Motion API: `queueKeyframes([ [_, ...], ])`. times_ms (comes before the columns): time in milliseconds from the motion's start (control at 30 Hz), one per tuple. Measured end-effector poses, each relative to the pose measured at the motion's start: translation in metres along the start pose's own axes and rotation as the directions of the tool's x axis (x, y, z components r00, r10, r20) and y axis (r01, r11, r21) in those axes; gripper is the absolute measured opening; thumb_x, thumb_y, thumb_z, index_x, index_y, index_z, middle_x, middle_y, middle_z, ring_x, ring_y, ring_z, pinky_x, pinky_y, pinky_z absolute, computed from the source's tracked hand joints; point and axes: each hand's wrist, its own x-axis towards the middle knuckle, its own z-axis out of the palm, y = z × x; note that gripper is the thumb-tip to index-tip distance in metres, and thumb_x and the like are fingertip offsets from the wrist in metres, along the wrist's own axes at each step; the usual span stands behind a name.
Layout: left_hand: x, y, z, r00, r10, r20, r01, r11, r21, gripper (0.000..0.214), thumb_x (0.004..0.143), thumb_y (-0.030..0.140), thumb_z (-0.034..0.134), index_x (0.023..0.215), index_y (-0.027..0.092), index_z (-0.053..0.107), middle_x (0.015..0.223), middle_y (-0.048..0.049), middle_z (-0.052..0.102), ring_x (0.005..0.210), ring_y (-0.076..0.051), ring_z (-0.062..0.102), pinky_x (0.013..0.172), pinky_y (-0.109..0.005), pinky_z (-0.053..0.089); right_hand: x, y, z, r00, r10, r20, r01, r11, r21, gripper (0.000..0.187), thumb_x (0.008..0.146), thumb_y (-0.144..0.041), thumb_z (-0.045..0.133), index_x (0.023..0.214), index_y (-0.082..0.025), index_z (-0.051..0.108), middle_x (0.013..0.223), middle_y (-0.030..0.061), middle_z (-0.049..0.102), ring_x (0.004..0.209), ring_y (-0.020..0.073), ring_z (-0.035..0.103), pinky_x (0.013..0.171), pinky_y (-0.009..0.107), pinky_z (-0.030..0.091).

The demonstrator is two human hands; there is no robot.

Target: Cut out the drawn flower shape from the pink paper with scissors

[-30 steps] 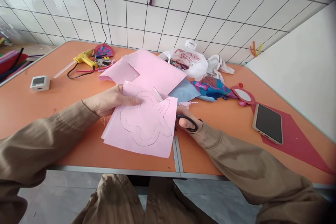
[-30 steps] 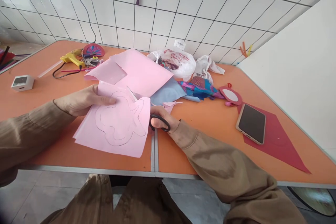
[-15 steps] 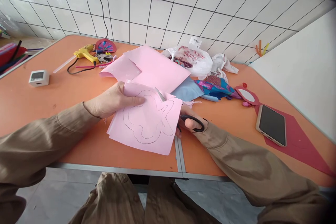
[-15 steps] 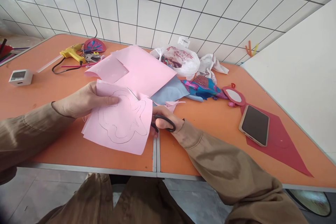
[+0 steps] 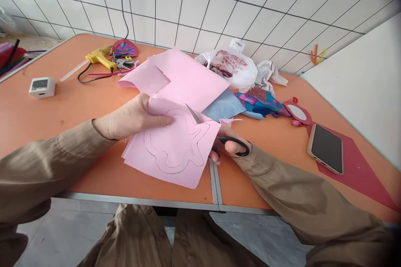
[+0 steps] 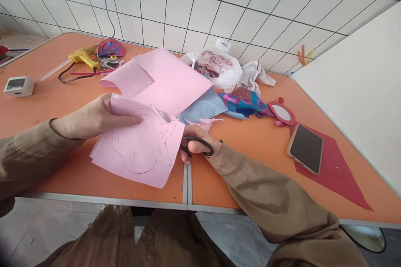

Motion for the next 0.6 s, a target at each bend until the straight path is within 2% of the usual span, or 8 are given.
queueKeyframes([
  [133, -0.0002, 0.0008, 0.0001, 0.998, 0.048, 0.042, -0.046, 0.998, -0.053, 0.018, 0.084, 0.030, 0.074, 0.098, 0.021, 0.081, 0.101, -0.0039, 0.079, 0.103, -0.028, 0.072, 0.083, -0.034, 0.059, 0.0003, -0.0004, -0.0008, 0.999, -0.027, 0.023, 0.028, 0.999, -0.030, 0.055, 0.076, -0.066, 0.070, 0.077, -0.013, 0.057, 0.059, -0.0009, 0.058, 0.043, 0.0081, 0.055, 0.040, 0.018, 0.043],
  [300, -0.0006, 0.0030, -0.0001, 0.999, -0.028, 0.031, 0.029, 0.999, -0.043, 0.025, 0.083, 0.030, 0.075, 0.102, 0.016, 0.080, 0.109, -0.0101, 0.078, 0.111, -0.033, 0.068, 0.090, -0.041, 0.058, 0.0005, -0.0001, -0.0014, 0.999, -0.011, 0.051, 0.013, 0.999, -0.031, 0.057, 0.075, -0.067, 0.071, 0.083, -0.011, 0.061, 0.062, -0.0003, 0.059, 0.044, 0.0079, 0.055, 0.042, 0.019, 0.044],
  [367, -0.0012, 0.0044, 0.0005, 0.999, -0.030, 0.030, 0.031, 0.999, -0.035, 0.025, 0.083, 0.031, 0.074, 0.103, 0.017, 0.080, 0.112, -0.0093, 0.077, 0.114, -0.034, 0.066, 0.091, -0.041, 0.057, 0.0004, -0.0003, -0.0015, 0.998, 0.000, 0.066, 0.001, 1.000, -0.021, 0.056, 0.075, -0.066, 0.070, 0.085, -0.011, 0.063, 0.062, -0.0004, 0.059, 0.044, 0.0080, 0.055, 0.043, 0.019, 0.046],
  [467, -0.0015, 0.0054, 0.0008, 0.997, 0.039, 0.073, -0.038, 0.999, -0.023, 0.024, 0.086, 0.029, 0.070, 0.106, 0.020, 0.080, 0.116, -0.0059, 0.076, 0.119, -0.032, 0.064, 0.095, -0.037, 0.055, 0.0003, -0.0019, -0.0009, 0.997, 0.015, 0.076, -0.013, 0.999, -0.031, 0.058, 0.074, -0.067, 0.070, 0.090, -0.012, 0.063, 0.062, -0.0012, 0.059, 0.045, 0.0079, 0.055, 0.044, 0.018, 0.047],
  [533, -0.0013, 0.0048, -0.0005, 0.994, 0.062, 0.086, -0.061, 0.998, -0.006, 0.023, 0.087, 0.031, 0.070, 0.104, 0.021, 0.081, 0.113, -0.0042, 0.077, 0.117, -0.031, 0.065, 0.094, -0.035, 0.055, 0.0005, -0.0036, -0.0002, 0.996, 0.031, 0.085, -0.027, 0.999, -0.046, 0.058, 0.074, -0.067, 0.072, 0.092, -0.012, 0.064, 0.063, -0.0006, 0.060, 0.045, 0.0074, 0.054, 0.045, 0.018, 0.047],
  [600, -0.0008, 0.0036, -0.0023, 0.997, 0.030, 0.068, -0.030, 1.000, 0.001, 0.024, 0.084, 0.035, 0.072, 0.102, 0.022, 0.081, 0.105, -0.0040, 0.079, 0.111, -0.031, 0.068, 0.090, -0.036, 0.057, 0.0012, -0.0052, 0.0006, 0.995, 0.049, 0.093, -0.043, 0.997, -0.062, 0.058, 0.074, -0.065, 0.072, 0.093, -0.011, 0.064, 0.064, -0.0001, 0.060, 0.045, 0.0074, 0.054, 0.044, 0.019, 0.046],
])
